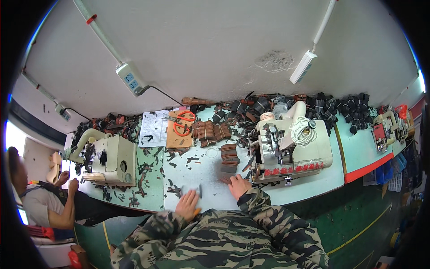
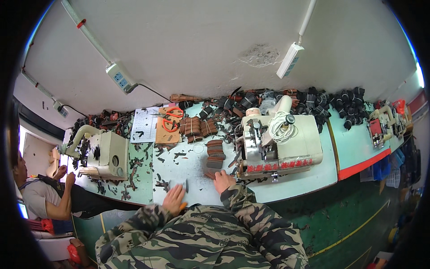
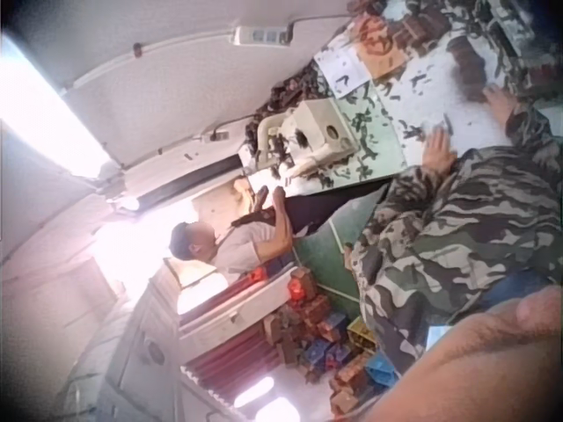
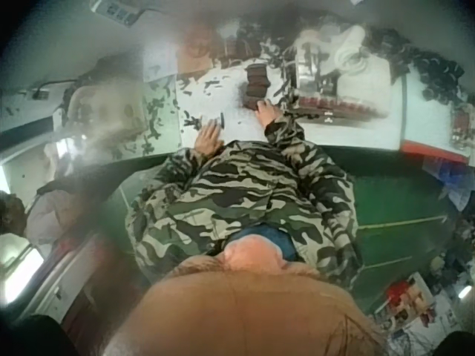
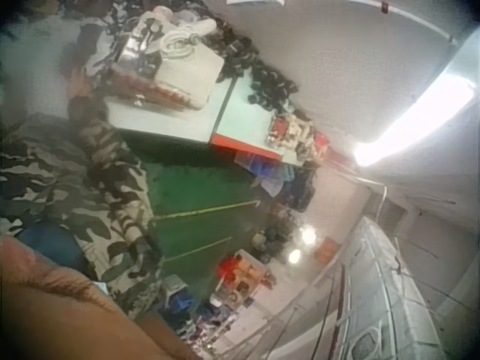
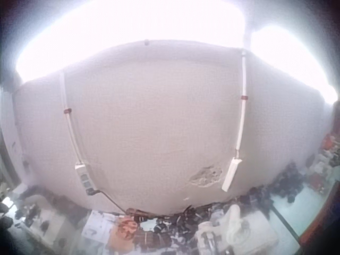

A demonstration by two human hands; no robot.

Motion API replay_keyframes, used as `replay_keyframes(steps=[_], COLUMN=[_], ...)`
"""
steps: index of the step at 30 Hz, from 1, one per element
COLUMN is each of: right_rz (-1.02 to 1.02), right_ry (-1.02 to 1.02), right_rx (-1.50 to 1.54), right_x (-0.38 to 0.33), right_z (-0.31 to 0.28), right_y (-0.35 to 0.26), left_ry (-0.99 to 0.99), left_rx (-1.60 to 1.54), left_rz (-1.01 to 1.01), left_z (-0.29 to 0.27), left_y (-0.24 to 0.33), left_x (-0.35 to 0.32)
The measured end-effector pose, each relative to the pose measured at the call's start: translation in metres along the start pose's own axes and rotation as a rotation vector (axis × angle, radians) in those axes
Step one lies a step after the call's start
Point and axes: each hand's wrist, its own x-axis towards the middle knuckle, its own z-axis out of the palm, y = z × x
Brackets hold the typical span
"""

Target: The person retrieves bundles of leather pieces from a bag and carries them to a workbench. They remove rubber bands from the bundles and feed the pieces individually through a machine by hand.

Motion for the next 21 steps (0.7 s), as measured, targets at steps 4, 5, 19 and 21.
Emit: replay_keyframes(steps=[4,5,19,21], right_rz=[-0.085,0.057,0.218,0.164], right_ry=[0.151,-0.122,-0.434,-0.363], right_rx=[0.139,0.619,1.357,0.884], right_x=[0.001,0.002,0.007,0.013], right_z=[0.01,0.001,-0.035,-0.033], right_y=[0.002,-0.01,-0.028,-0.019], left_ry=[-0.187,-0.292,-0.229,0.053], left_rx=[-0.594,-0.959,-2.112,-1.711], left_rz=[-0.31,-0.627,-0.484,-0.6], left_z=[-0.04,-0.058,-0.028,-0.028], left_y=[0.01,0.019,0.032,0.026], left_x=[0.008,0.039,0.14,0.143])
